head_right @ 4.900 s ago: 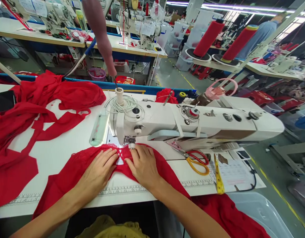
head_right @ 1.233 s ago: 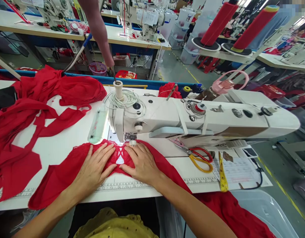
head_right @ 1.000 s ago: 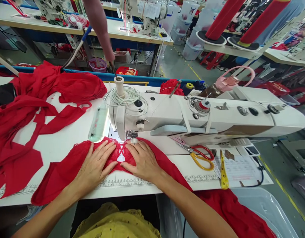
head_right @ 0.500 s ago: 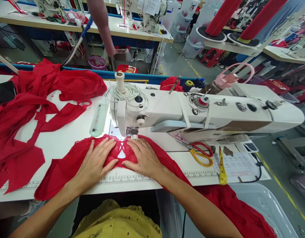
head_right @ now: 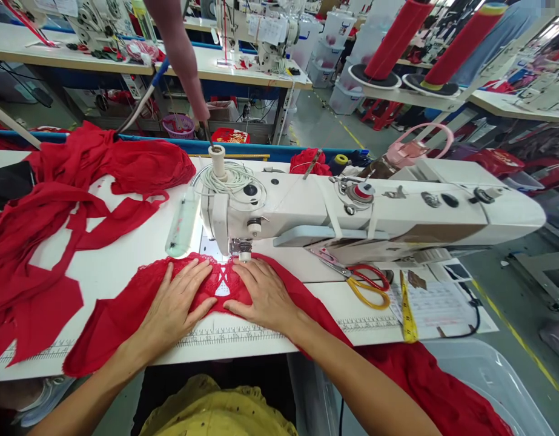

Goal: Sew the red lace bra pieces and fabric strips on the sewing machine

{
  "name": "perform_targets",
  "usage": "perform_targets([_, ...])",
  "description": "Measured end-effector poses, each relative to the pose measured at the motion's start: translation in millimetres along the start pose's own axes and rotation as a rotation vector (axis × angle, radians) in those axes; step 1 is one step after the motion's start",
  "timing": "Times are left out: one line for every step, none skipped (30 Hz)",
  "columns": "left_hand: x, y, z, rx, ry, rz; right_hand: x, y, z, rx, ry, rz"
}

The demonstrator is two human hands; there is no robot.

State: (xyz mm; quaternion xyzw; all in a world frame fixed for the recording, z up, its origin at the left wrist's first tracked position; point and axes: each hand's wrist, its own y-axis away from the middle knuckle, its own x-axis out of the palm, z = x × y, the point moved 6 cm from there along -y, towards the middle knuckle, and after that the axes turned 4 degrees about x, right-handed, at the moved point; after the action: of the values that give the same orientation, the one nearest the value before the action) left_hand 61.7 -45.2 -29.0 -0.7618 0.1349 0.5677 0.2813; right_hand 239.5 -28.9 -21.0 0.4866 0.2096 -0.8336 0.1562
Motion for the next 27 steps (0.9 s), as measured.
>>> perform_targets([-0.3,-0.3,-0.1,-0.001,0.002,0.005,0.2,-0.1,0.0,0.0,-0.002,0.001])
perform_targets([-0.6,-0.6,-0.3,-0.001,0.003,0.013,0.4,-0.3,-0.2,0.001,-0.005,0.003])
perform_targets([-1.1,-0.9,-0.4,-0.001,0.003,0.021,0.5,-0.4,-0.3,0.002,-0.008,0.004])
perform_targets([-1.6,-1.2,-0.6,0.0,0.004,0.029,0.5,-0.4,-0.4,0.001,-0.01,0.005])
perform_targets([-2.1,-1.3,-0.6,-0.001,0.006,0.037,0.3,-0.3,-0.4,-0.001,-0.011,0.007])
perform_targets([-2.6,-1.3,-0.4,-0.002,0.01,0.045,0.1,-0.1,-0.4,-0.005,-0.011,0.01])
perform_targets([-3.1,-1.0,0.0,-0.003,0.014,0.051,-0.3,0.2,-0.4,-0.01,-0.01,0.013])
perform_targets([-3.5,-0.4,0.6,-0.005,0.016,0.057,-0.6,0.7,-0.3,-0.016,-0.007,0.018])
perform_targets([-3.9,0.3,1.4,-0.006,0.018,0.059,-0.9,1.1,-0.2,-0.023,-0.002,0.025])
perform_targets([-4.2,1.2,2.3,-0.004,0.018,0.061,-1.1,1.6,-0.1,-0.03,0.004,0.033])
perform_targets([-4.4,2.2,3.3,-0.001,0.017,0.06,-1.3,2.1,-0.1,-0.036,0.011,0.041])
perform_targets([-4.6,3.1,4.2,0.004,0.014,0.059,-1.4,2.5,-0.1,-0.042,0.016,0.05])
perform_targets([-4.7,3.9,5.0,0.011,0.011,0.059,-1.4,2.8,-0.2,-0.047,0.019,0.061])
perform_targets([-4.7,4.4,5.7,0.018,0.007,0.058,-1.4,3.0,-0.3,-0.05,0.022,0.069])
perform_targets([-4.8,4.8,6.3,0.025,0.003,0.058,-1.3,3.1,-0.4,-0.053,0.024,0.077])
perform_targets([-4.7,5.0,6.8,0.03,-0.001,0.059,-1.3,3.1,-0.6,-0.056,0.026,0.082])
perform_targets([-4.7,5.1,7.1,0.035,-0.003,0.06,-1.4,3.0,-0.6,-0.059,0.027,0.085])
perform_targets([-4.7,5.0,7.3,0.037,-0.004,0.059,-1.5,3.0,-0.5,-0.062,0.029,0.085])
perform_targets([-4.9,4.9,7.5,0.037,-0.003,0.057,-1.7,2.9,-0.5,-0.065,0.029,0.086])
perform_targets([-5.0,4.7,7.6,0.036,-0.001,0.056,-1.9,2.9,-0.4,-0.068,0.029,0.087])
perform_targets([-5.2,4.6,7.7,0.035,0.001,0.053,-2.1,3.0,-0.3,-0.07,0.028,0.088])
perform_targets([-5.3,4.5,7.7,0.033,0.003,0.05,-2.2,3.1,-0.2,-0.07,0.026,0.09])
perform_targets([-5.5,4.4,7.6,0.032,0.005,0.047,-2.3,3.2,-0.3,-0.069,0.024,0.093])
perform_targets([-5.7,4.3,7.5,0.032,0.007,0.045,-2.3,3.4,-0.5,-0.066,0.022,0.095])
perform_targets([-5.8,4.2,7.3,0.033,0.008,0.042,-2.2,3.7,-0.7,-0.064,0.022,0.098])
perform_targets([-5.9,4.2,7.2,0.033,0.01,0.04,-2.1,3.8,-1.1,-0.059,0.022,0.1])
perform_targets([-5.9,4.1,7.2,0.033,0.012,0.038,-1.8,4.0,-1.6,-0.055,0.023,0.102])
